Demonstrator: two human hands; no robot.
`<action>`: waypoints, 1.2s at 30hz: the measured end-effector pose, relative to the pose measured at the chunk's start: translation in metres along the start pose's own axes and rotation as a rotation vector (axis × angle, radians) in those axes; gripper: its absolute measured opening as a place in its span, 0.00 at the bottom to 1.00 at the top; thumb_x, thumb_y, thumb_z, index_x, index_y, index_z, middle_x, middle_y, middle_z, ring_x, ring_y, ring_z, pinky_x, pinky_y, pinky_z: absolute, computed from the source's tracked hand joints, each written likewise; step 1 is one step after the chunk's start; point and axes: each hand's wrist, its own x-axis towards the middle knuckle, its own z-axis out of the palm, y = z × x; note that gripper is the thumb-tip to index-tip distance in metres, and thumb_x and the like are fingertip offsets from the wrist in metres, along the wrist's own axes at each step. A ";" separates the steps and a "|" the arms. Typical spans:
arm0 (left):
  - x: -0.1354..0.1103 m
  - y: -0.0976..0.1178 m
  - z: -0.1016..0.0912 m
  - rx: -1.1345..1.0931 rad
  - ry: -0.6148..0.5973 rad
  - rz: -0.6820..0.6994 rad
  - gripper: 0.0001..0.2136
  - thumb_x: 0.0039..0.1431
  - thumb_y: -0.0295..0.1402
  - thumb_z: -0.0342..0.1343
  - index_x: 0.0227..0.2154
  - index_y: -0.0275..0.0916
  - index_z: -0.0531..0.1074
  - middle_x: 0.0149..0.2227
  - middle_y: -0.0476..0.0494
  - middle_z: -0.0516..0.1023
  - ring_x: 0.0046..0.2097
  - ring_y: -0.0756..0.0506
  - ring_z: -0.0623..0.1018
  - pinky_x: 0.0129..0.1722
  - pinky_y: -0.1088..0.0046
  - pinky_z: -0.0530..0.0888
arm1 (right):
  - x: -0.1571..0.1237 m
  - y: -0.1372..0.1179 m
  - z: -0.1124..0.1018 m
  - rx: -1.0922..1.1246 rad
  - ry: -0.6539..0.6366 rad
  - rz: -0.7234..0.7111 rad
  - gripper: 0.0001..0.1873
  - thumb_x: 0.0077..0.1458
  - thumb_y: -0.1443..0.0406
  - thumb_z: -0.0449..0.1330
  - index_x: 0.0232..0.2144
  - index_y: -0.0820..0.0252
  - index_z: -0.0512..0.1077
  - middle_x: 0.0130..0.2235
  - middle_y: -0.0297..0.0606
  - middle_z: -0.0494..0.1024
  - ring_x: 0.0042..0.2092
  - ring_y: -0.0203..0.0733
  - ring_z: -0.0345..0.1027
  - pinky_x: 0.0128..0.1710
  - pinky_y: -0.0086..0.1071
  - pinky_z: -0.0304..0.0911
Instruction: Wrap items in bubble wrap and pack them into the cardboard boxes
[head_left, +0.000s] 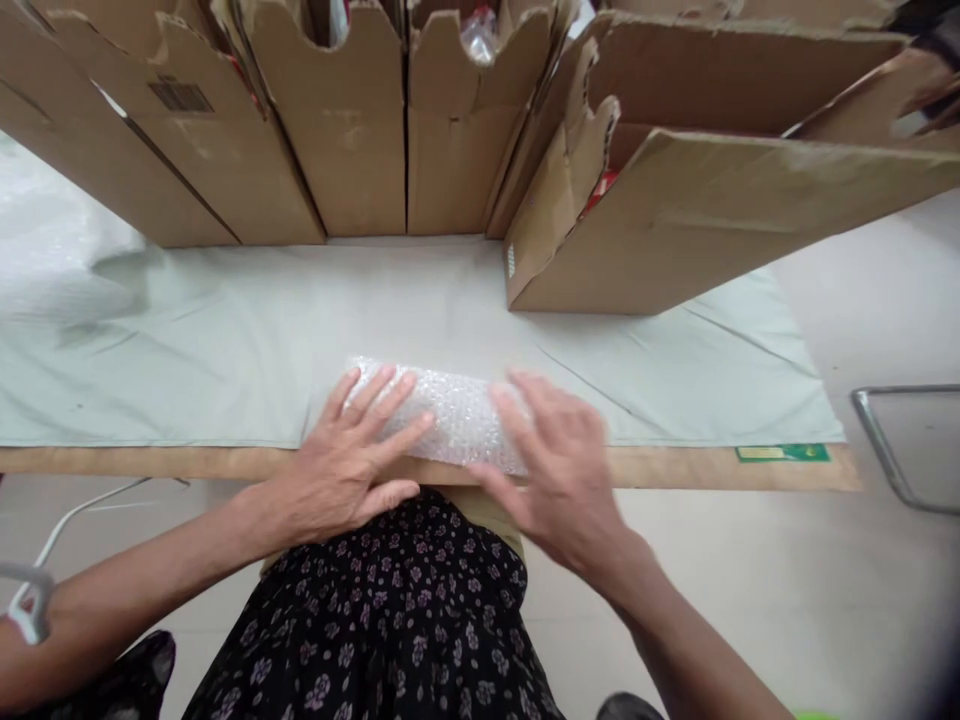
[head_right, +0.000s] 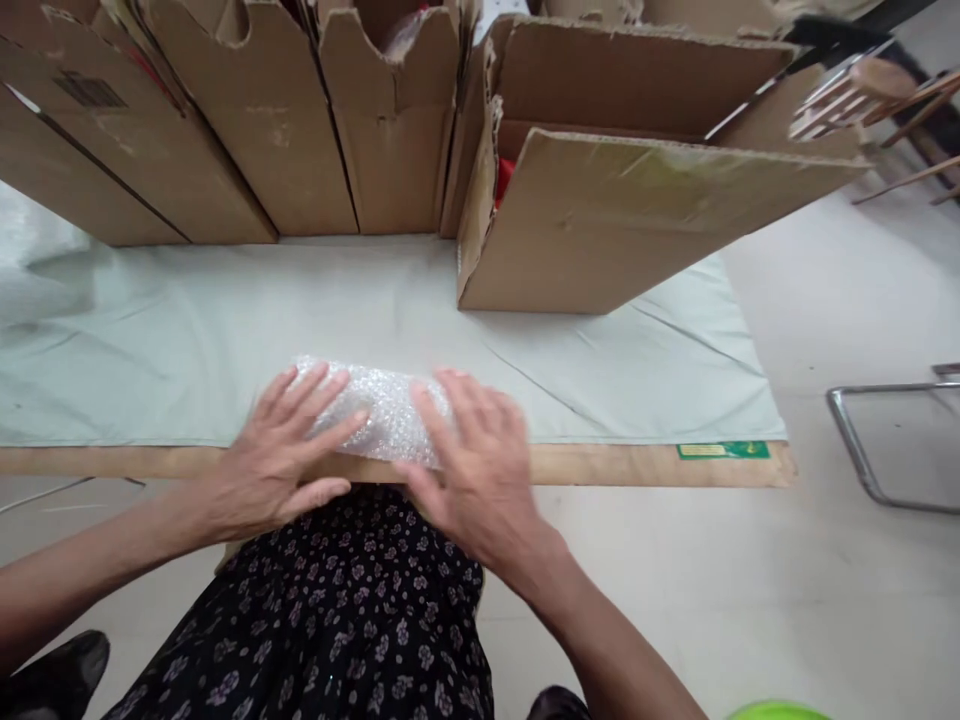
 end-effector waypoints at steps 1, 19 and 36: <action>0.000 0.003 0.006 0.008 -0.057 0.035 0.32 0.70 0.48 0.54 0.71 0.41 0.56 0.75 0.29 0.56 0.76 0.26 0.53 0.73 0.38 0.48 | -0.001 -0.006 0.009 0.015 -0.043 -0.065 0.37 0.68 0.47 0.56 0.69 0.63 0.60 0.69 0.57 0.67 0.68 0.64 0.61 0.64 0.60 0.58; -0.017 0.009 0.003 -0.163 0.105 -0.047 0.22 0.65 0.37 0.62 0.60 0.42 0.71 0.65 0.33 0.74 0.70 0.30 0.67 0.72 0.37 0.57 | -0.057 -0.013 0.006 0.157 0.233 -0.120 0.19 0.62 0.74 0.61 0.51 0.51 0.75 0.50 0.40 0.85 0.53 0.49 0.79 0.52 0.47 0.68; 0.073 -0.059 0.000 -0.103 0.248 -0.181 0.23 0.63 0.22 0.50 0.57 0.45 0.75 0.72 0.42 0.65 0.75 0.33 0.58 0.71 0.36 0.56 | 0.012 -0.036 0.003 0.208 0.264 -0.232 0.13 0.65 0.72 0.58 0.47 0.53 0.77 0.48 0.36 0.86 0.49 0.43 0.79 0.53 0.43 0.66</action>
